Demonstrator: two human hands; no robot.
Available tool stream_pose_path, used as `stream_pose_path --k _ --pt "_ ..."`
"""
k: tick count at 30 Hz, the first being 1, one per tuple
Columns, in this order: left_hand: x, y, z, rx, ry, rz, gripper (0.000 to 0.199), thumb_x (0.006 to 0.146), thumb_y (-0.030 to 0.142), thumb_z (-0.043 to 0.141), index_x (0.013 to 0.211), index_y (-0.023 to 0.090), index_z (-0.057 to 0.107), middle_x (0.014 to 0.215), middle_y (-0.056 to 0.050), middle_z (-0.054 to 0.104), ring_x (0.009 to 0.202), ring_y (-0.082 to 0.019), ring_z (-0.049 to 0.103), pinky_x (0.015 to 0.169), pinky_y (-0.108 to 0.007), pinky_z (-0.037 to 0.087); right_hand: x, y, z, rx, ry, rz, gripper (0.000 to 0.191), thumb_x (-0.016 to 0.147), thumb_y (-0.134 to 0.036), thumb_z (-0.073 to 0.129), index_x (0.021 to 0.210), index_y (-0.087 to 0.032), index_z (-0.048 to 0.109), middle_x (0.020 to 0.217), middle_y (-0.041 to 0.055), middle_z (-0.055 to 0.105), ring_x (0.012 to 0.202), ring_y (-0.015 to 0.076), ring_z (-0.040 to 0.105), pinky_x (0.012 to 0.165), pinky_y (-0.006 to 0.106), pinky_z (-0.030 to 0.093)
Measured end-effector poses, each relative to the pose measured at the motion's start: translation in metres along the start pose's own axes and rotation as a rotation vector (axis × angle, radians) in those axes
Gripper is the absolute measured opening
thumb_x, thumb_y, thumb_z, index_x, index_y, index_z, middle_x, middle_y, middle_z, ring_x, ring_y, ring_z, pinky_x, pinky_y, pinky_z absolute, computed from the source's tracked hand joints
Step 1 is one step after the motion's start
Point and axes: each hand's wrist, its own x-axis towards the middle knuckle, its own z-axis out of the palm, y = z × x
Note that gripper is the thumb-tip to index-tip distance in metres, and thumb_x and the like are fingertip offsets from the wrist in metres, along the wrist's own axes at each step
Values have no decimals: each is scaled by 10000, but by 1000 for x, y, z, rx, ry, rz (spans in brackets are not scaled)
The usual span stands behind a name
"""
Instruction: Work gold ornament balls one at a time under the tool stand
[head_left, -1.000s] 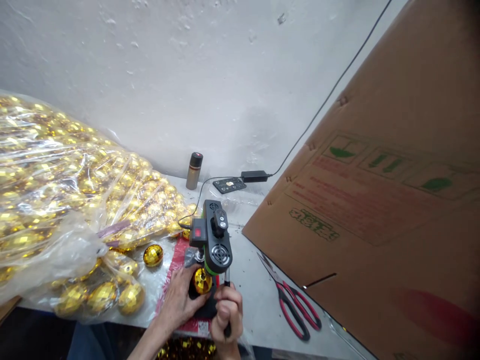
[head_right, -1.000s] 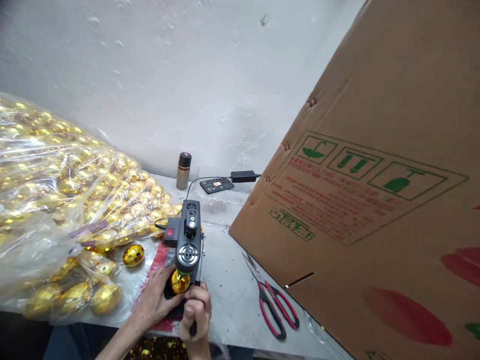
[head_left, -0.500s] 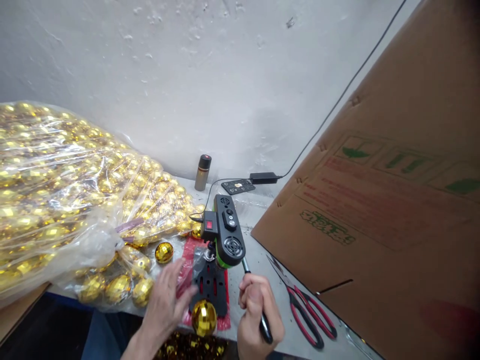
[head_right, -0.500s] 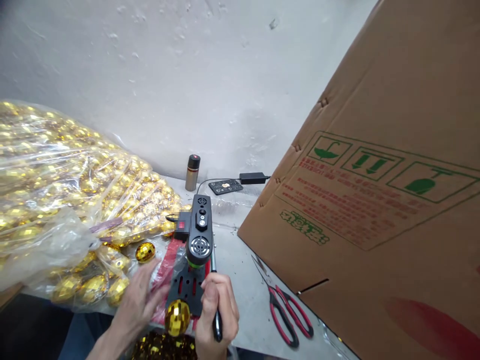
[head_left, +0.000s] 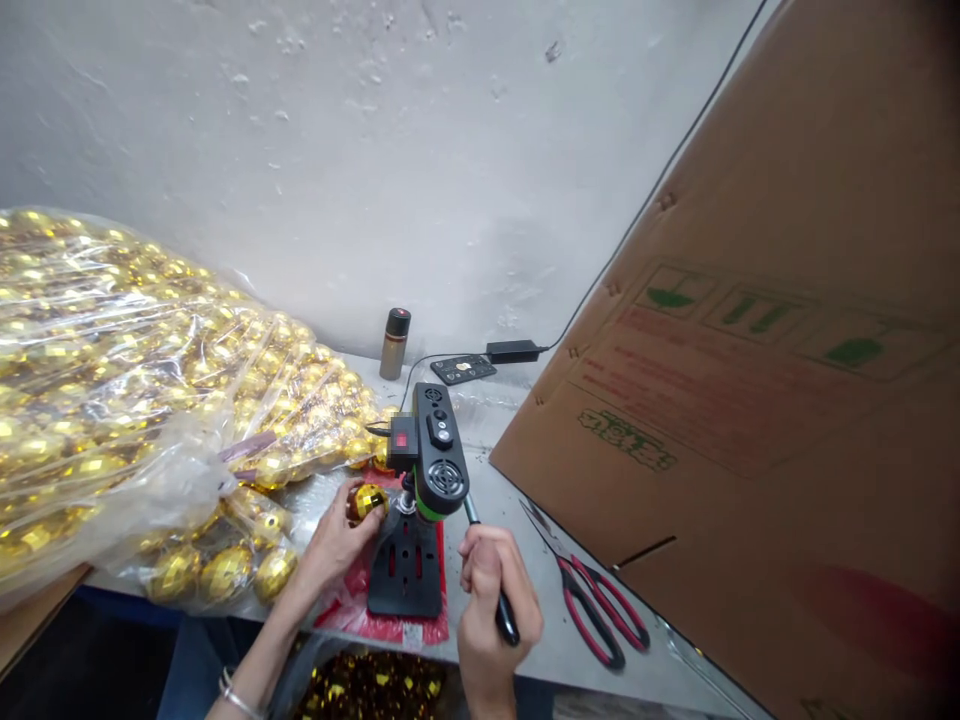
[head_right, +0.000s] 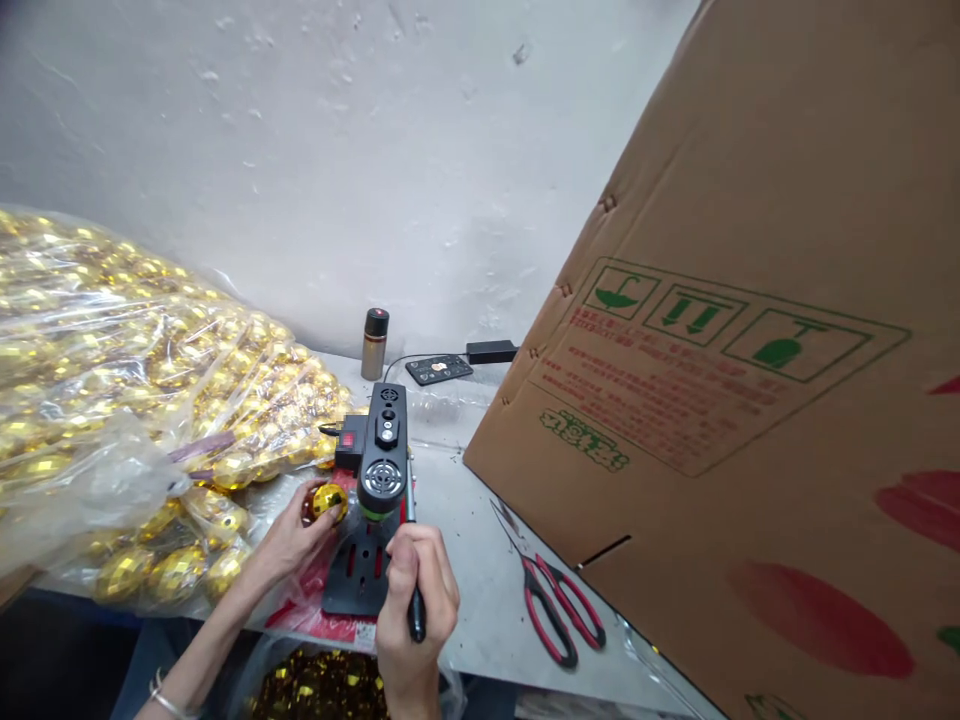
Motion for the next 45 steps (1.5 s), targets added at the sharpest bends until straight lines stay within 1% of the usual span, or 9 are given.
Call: stream_pose_path --k 3,6,8,13,20,25,28,36,45 --pt "-17 0 21 -215 -20 -74 557 952 588 583 1344 199 659 1273 -112 816 1199 -294 768 1021 -415 612 4 -2 1 6 0 -9 306 1084 -135 484 803 -223 569 727 -31 564 606 105 535 553 243 404" --pt "-34 -2 38 -218 -16 -92 542 954 594 607 1331 207 661 1251 -112 824 1159 -298 788 1011 -431 628 7 -4 1 -1 -13 -4 298 1088 -140 481 816 -225 569 733 -33 571 604 100 533 555 233 406" --pt "-41 -2 45 -160 -3 -55 535 946 569 639 1351 220 646 1271 -116 816 1158 -310 790 1018 -466 633 8 -6 1 -1 -27 -3 296 1087 -137 483 816 -226 562 726 -37 565 593 95 525 550 225 403" --pt "-44 1 49 -10 45 122 506 936 475 676 1363 206 638 1324 -156 790 1222 -352 768 1065 -556 621 10 -8 -1 -4 -55 -26 290 1080 -113 473 829 -228 565 738 -35 577 610 92 546 556 208 420" --pt "-49 -8 50 86 117 309 486 974 392 683 1414 200 607 1354 -175 776 1245 -356 763 1045 -529 644 5 -7 -4 -16 -74 -11 271 1075 -106 471 858 -227 579 751 -34 578 602 90 536 553 202 427" --pt "-52 -9 53 64 82 369 464 976 367 678 1405 202 621 1321 -173 776 1214 -353 765 1028 -529 650 2 -6 -5 -28 -76 10 268 1083 -122 472 862 -231 578 755 -38 573 592 87 518 547 200 418" --pt "-53 -6 57 46 83 358 457 942 375 702 1362 200 657 1296 -179 778 1195 -367 762 1017 -561 648 2 -7 -5 -35 -74 14 270 1086 -131 467 861 -231 578 755 -39 576 576 86 498 533 204 402" --pt "-51 1 65 -26 124 177 439 890 470 730 1236 199 720 1137 -146 822 1034 -352 795 916 -565 667 -1 -5 -6 -37 -68 14 264 1089 -140 466 863 -236 564 751 -41 572 575 90 499 522 214 384" --pt "-52 2 65 -36 130 159 432 858 453 748 1214 208 737 1115 -132 823 1027 -345 792 907 -550 665 -41 31 -4 -52 -15 -41 300 1110 -218 448 838 -237 572 799 -26 620 682 113 599 631 245 451"
